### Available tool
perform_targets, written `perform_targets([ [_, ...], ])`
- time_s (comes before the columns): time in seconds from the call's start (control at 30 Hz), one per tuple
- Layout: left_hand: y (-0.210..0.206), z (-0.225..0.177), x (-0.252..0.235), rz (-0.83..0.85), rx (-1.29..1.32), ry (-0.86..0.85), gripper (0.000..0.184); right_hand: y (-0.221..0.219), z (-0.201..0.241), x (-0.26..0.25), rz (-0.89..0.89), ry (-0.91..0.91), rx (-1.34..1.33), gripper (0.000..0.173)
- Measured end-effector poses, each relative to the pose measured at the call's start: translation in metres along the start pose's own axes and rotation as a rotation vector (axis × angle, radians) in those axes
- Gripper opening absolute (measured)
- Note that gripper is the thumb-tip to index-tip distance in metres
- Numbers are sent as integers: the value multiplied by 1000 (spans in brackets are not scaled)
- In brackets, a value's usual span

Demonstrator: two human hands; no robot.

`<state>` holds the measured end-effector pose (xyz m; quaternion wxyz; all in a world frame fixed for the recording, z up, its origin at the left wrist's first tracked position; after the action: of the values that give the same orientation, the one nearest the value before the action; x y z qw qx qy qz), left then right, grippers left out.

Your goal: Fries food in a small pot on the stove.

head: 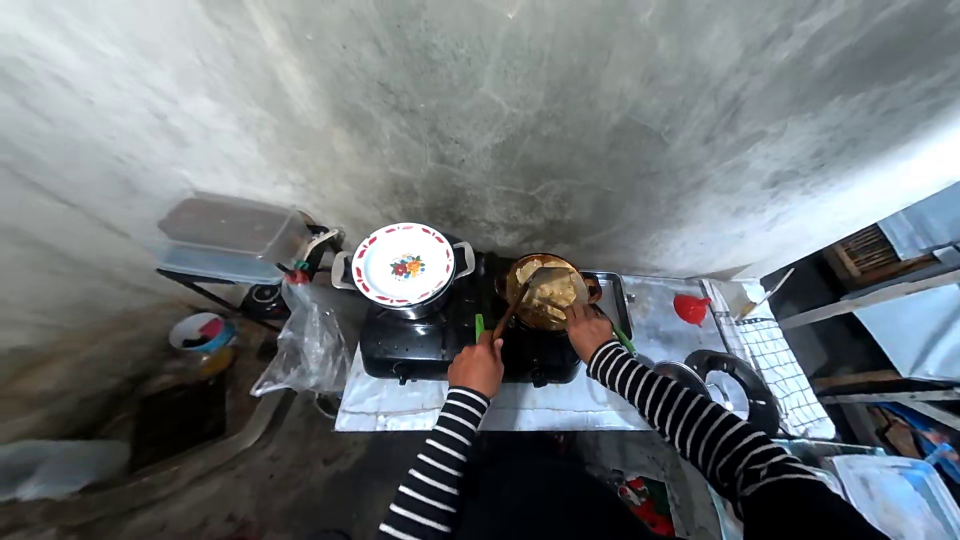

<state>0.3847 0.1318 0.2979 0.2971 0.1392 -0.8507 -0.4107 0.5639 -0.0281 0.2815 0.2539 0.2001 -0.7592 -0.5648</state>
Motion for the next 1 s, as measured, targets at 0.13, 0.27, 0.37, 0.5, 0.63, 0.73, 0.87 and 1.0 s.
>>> perform_targets([
  [0.13,0,1,-5,-1,-22,20,50,9,4,7,92,-74,-34,40],
  [0.27,2,4,-7,-40,-25,19,50,8,6,19,217,-97,-115,50],
  [0.37,1,6,-9,-58,-34,39,50,-7,9,14,208,-116,-142,53],
  [0.5,7,2,1,10,-71,64,49,-11,6,7,140,-153,-133,47],
  [0.63,14,-2,13,51,-70,47,47,-16,9,7,65,-110,-124,43],
  [0.73,21,-5,18,45,-86,28,47,-20,5,4,61,-86,-121,41],
  [0.87,29,-6,15,21,-106,-9,47,-16,-6,8,63,-32,-99,41],
  [1.0,28,-5,3,53,-132,-60,48,-17,-19,14,-5,62,-56,41],
])
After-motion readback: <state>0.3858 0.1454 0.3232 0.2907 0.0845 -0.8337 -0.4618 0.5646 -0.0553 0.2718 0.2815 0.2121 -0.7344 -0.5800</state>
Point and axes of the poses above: each hand's wrist, its own x-axis away from the middle knuckle, its own y-axis out of the back of the hand, z = x × y, the point moved 5 cm from there along -x, towards the middle knuckle, and after that the axes turned 6 degrees about -y, right-handed, at the moved point
